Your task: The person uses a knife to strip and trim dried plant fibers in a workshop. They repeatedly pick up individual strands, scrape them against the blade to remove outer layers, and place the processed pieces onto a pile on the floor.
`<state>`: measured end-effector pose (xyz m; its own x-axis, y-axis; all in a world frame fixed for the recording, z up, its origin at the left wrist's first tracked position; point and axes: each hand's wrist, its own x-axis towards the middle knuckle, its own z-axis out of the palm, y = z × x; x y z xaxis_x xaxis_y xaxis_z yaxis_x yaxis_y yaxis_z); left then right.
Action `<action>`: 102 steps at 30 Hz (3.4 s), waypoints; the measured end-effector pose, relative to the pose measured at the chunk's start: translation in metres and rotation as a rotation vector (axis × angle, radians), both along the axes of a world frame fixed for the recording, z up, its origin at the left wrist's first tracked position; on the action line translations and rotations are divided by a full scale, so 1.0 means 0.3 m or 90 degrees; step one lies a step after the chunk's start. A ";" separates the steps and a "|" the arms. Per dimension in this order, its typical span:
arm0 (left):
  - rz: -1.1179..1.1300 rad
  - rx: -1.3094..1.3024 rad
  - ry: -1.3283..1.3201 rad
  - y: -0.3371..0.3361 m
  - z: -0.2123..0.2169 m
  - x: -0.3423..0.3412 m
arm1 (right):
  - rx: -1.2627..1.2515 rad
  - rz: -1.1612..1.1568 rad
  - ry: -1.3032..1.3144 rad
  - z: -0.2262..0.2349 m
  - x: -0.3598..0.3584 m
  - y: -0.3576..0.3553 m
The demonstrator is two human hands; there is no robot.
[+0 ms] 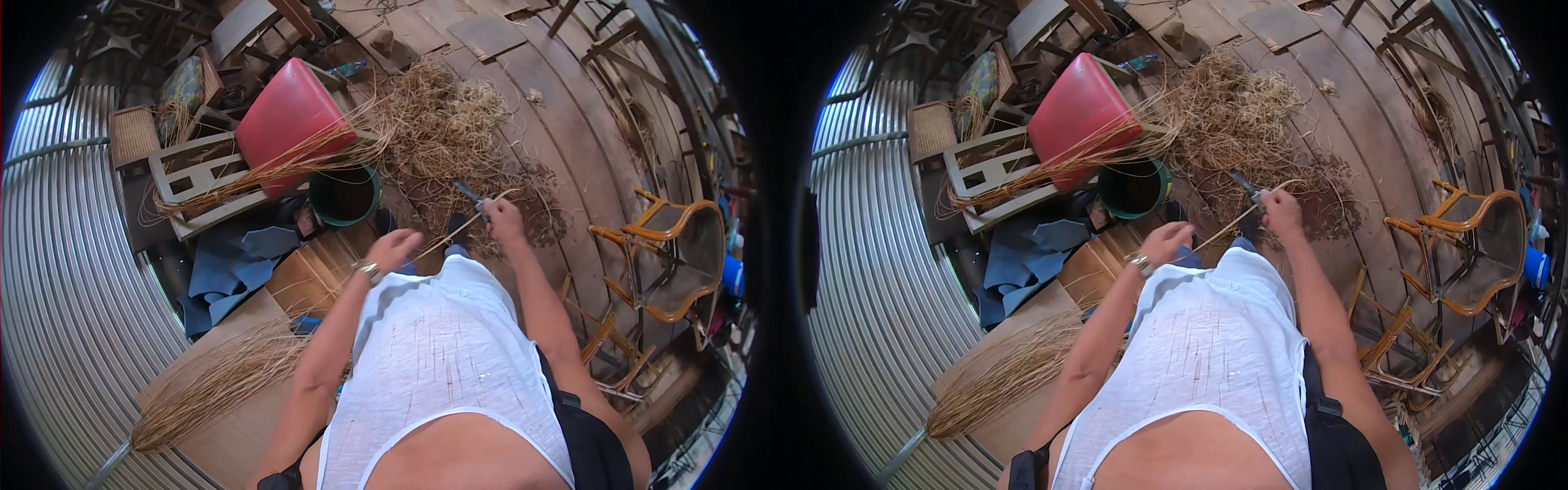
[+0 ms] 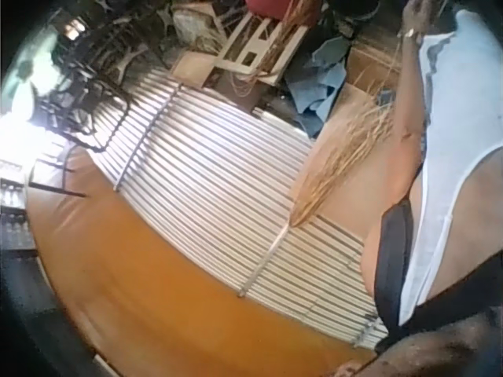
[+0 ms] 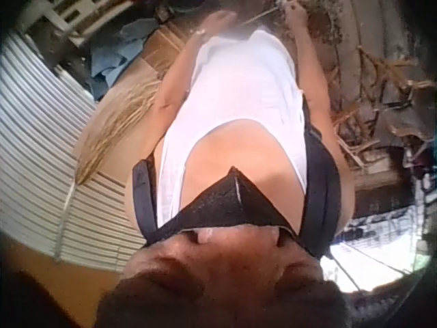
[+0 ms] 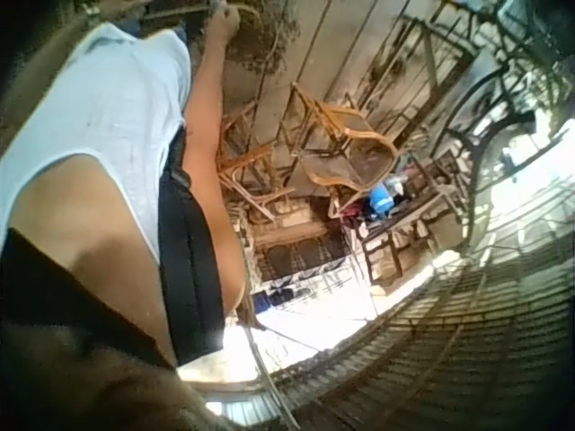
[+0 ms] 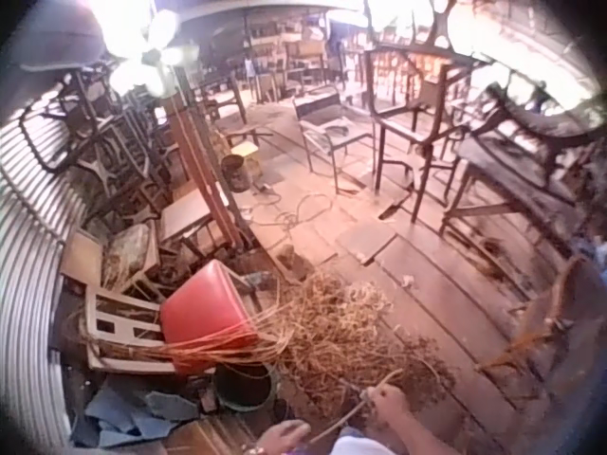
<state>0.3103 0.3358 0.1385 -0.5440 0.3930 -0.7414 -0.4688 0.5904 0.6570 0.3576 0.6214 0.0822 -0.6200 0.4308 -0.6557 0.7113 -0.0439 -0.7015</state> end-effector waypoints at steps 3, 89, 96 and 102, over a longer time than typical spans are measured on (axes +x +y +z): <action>0.191 0.141 -0.209 0.221 -0.037 0.019 | -0.003 0.057 -0.004 0.024 -0.029 -0.135; 0.769 0.185 0.058 -0.542 0.072 0.279 | 0.127 0.164 -0.047 -0.069 0.042 0.699; 0.785 0.130 0.173 -0.464 -0.011 0.383 | 0.090 0.599 0.079 -0.003 -0.001 0.074; 0.758 0.187 0.031 -0.498 0.072 0.389 | 0.126 0.608 0.214 0.018 0.126 -0.073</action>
